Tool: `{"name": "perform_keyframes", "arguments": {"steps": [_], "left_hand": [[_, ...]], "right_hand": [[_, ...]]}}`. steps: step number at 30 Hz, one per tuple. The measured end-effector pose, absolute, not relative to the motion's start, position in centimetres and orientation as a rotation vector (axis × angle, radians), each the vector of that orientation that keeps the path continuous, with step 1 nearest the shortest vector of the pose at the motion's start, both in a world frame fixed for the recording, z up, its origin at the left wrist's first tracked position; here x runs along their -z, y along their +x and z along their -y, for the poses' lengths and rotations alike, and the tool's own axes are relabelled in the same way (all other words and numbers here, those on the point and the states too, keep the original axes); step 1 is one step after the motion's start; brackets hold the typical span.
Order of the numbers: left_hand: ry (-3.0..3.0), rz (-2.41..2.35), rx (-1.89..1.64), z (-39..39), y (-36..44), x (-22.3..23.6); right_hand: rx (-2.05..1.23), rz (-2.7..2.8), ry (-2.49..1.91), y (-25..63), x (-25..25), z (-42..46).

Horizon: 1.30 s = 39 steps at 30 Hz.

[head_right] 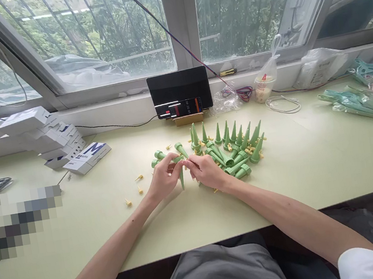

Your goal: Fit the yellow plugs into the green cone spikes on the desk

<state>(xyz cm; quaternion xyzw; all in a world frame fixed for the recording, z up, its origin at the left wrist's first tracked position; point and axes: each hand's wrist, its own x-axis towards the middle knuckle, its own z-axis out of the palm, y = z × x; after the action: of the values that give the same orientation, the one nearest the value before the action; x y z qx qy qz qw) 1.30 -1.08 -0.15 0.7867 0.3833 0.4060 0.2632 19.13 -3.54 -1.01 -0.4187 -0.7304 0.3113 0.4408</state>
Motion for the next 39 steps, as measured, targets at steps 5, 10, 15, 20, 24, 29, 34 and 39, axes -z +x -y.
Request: {"name": "perform_keyframes", "arguments": {"steps": [5, 10, 15, 20, 24, 29, 34, 39], "left_hand": [[2.131, -1.046, -1.117, 1.09, 1.33, 0.06], [2.132, -1.067, -1.128, 1.02, 1.35, 0.04], [2.107, -1.089, -1.142, 1.05, 1.37, -0.17], [2.095, -1.095, -1.147, 1.04, 1.42, -0.17], [2.103, -1.089, -1.14, 1.04, 1.44, -0.07], [2.111, -1.08, -1.132, 1.12, 1.42, -0.17], [2.116, -1.068, -1.132, 1.13, 1.41, -0.29], [2.119, -1.088, -1.122, 1.13, 1.42, -0.27]], "right_hand": [[-0.7, 1.818, -1.047, 19.07, 0.8, 3.51], [-0.563, 1.811, -1.06, 18.91, 0.46, 3.51], [-0.613, 1.759, -1.015, 18.81, 0.59, 3.6], [-0.662, 1.756, -0.994, 18.89, 0.83, 3.59], [-0.708, 1.762, -0.993, 19.0, 1.11, 3.46], [-0.733, 1.761, -0.988, 19.08, 1.29, 3.38], [-0.738, 1.761, -0.996, 19.09, 1.26, 3.42], [-0.741, 1.753, -1.006, 19.02, 1.08, 3.55]]}}
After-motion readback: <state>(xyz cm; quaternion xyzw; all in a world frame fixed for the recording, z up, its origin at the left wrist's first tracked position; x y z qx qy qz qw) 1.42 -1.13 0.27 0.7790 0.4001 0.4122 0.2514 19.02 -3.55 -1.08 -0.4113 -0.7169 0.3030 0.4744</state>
